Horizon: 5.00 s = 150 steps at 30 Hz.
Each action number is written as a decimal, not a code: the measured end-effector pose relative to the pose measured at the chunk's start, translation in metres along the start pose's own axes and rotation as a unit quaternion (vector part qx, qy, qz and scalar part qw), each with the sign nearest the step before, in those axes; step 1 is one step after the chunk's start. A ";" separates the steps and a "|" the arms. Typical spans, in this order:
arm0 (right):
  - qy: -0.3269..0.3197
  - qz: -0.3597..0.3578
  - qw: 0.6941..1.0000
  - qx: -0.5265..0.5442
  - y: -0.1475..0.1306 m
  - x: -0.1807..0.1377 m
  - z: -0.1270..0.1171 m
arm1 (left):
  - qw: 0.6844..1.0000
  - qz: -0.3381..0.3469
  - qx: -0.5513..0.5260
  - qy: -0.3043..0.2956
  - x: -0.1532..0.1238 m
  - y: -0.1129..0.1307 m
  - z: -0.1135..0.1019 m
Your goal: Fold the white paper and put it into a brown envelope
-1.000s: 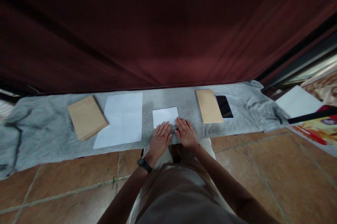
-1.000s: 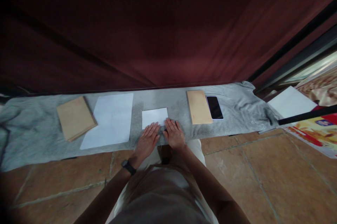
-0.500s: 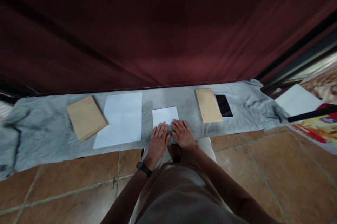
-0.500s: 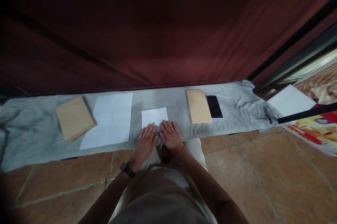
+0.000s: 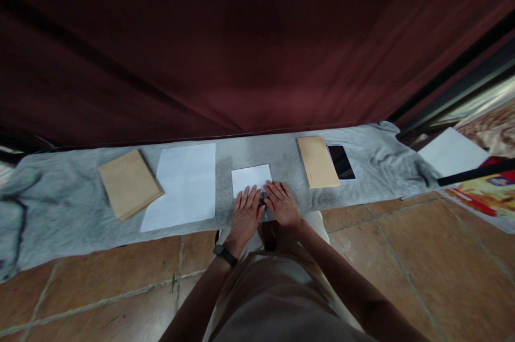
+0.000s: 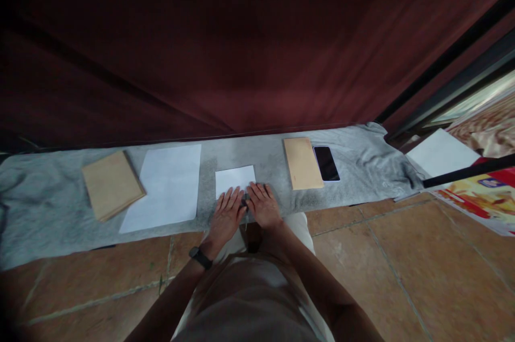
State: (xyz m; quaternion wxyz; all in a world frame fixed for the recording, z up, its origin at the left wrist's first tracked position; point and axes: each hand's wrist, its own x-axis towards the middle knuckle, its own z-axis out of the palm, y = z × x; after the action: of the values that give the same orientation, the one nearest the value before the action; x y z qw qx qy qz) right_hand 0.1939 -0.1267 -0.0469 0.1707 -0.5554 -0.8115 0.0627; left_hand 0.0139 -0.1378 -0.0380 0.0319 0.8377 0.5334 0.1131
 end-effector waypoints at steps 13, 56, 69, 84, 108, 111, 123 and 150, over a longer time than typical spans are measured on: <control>-0.003 0.015 1.000 -0.007 0.026 0.059 0.005 | 1.000 -0.001 -0.015 0.007 0.002 0.001 -0.001; 0.000 -0.010 1.000 -0.007 -0.002 -0.005 -0.001 | 0.999 0.003 -0.041 -0.013 0.052 -0.007 0.012; 0.020 0.001 1.000 -0.004 -0.004 -0.006 0.001 | 0.992 -0.102 -0.017 0.074 0.025 -0.056 0.014; 0.028 0.064 0.998 -0.008 0.000 0.023 0.006 | 0.938 -0.228 -0.232 0.122 0.020 -0.050 -0.004; 0.113 0.231 0.824 0.505 -0.027 0.042 -0.007 | 0.644 -0.335 -0.672 0.146 0.054 -0.014 -0.059; 0.108 0.301 0.655 0.685 -0.033 0.045 -0.005 | 0.643 -0.386 -0.655 0.089 0.048 -0.017 -0.048; -0.029 0.307 0.599 0.739 -0.033 0.015 -0.006 | 0.686 -0.375 -0.619 0.074 0.048 -0.028 -0.015; -0.020 -0.038 0.998 0.049 -0.017 -0.006 0.001 | 0.981 -0.085 -0.172 0.040 -0.007 0.001 -0.006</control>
State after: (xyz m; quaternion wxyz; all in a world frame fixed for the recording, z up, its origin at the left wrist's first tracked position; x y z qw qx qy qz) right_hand 0.1805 -0.1384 -0.0445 0.1837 -0.5142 -0.8310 0.1065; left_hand 0.0104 -0.1444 -0.0328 0.1634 0.7658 0.5765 0.2336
